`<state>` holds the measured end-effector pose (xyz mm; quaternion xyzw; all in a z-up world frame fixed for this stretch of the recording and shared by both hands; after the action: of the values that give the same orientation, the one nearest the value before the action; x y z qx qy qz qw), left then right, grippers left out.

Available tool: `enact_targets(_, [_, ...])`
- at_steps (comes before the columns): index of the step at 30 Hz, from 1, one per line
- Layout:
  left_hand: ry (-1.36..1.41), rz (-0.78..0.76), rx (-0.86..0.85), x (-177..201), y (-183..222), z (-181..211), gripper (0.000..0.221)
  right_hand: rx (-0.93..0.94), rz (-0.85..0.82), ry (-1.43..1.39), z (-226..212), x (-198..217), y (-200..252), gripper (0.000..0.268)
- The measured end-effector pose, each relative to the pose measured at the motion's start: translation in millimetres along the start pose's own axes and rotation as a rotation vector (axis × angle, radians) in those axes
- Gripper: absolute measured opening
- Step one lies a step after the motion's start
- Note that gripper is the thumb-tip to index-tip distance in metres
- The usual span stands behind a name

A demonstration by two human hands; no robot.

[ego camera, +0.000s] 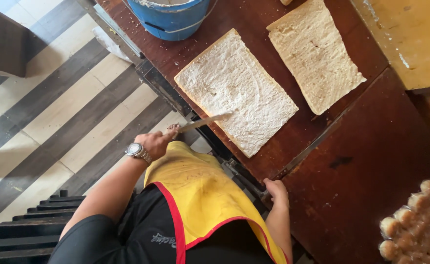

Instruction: Applying cream filling and assembling multiple large rectangular bread layers on a production table.

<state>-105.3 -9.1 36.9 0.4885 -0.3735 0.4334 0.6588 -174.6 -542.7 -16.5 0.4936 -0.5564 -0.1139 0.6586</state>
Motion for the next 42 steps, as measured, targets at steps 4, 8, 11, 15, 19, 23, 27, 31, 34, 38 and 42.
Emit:
enact_targets(4, [0.035, -0.215, 0.315, 40, 0, -33, 0.049, 0.001, -0.061, -0.083, 19, -5, -28, 0.055])
enact_targets(8, [0.088, -0.042, 0.468, 35, 11, -75, 0.046, 0.011, -0.032, -0.052, 14, -4, -18, 0.056])
enact_targets(11, [0.247, 0.074, 0.454, 22, 5, -82, 0.046, -0.014, 0.022, 0.066, 0, -1, -1, 0.057])
enact_targets(15, [0.65, -0.093, 0.486, 11, -18, -45, 0.05, -0.003, 0.052, 0.121, -3, 0, 2, 0.058])
enact_targets(19, [0.66, -0.143, 0.431, -13, -24, -36, 0.047, 0.022, -0.015, 0.042, 14, -5, -16, 0.058])
enact_targets(23, [0.525, -0.427, 0.178, -3, -9, -47, 0.043, -0.003, 0.029, 0.053, -2, -2, -4, 0.059])
enact_targets(27, [0.745, -0.493, 0.09, -12, -17, -66, 0.045, 0.005, 0.063, 0.218, -9, -1, 8, 0.061])
enact_targets(31, [0.86, -0.313, 0.115, 4, -48, -32, 0.043, 0.078, 0.075, 0.288, 2, -7, -12, 0.063])
enact_targets(34, [0.79, -0.36, 0.262, -48, -57, -28, 0.036, 0.044, 0.098, 0.179, 0, -2, -3, 0.065])
enact_targets(38, [0.739, -0.347, -0.195, -46, -55, -24, 0.031, 0.053, 0.104, 0.175, 7, -6, -16, 0.067])
enact_targets(42, [0.787, -0.571, -0.132, -26, -67, -28, 0.043, 0.11, 0.123, 0.218, 10, -9, -15, 0.07])
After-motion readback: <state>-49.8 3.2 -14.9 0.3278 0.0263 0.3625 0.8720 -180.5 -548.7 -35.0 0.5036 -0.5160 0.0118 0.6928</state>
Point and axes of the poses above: each hand's wrist, its own y-axis away from the middle knuckle, its own x-axis out of the back of the hand, z = x × y, the point moved 4 cm from there along -y, towards the middle knuckle, and after that the axes turned 5 degrees about x, right-handed, at the moved point
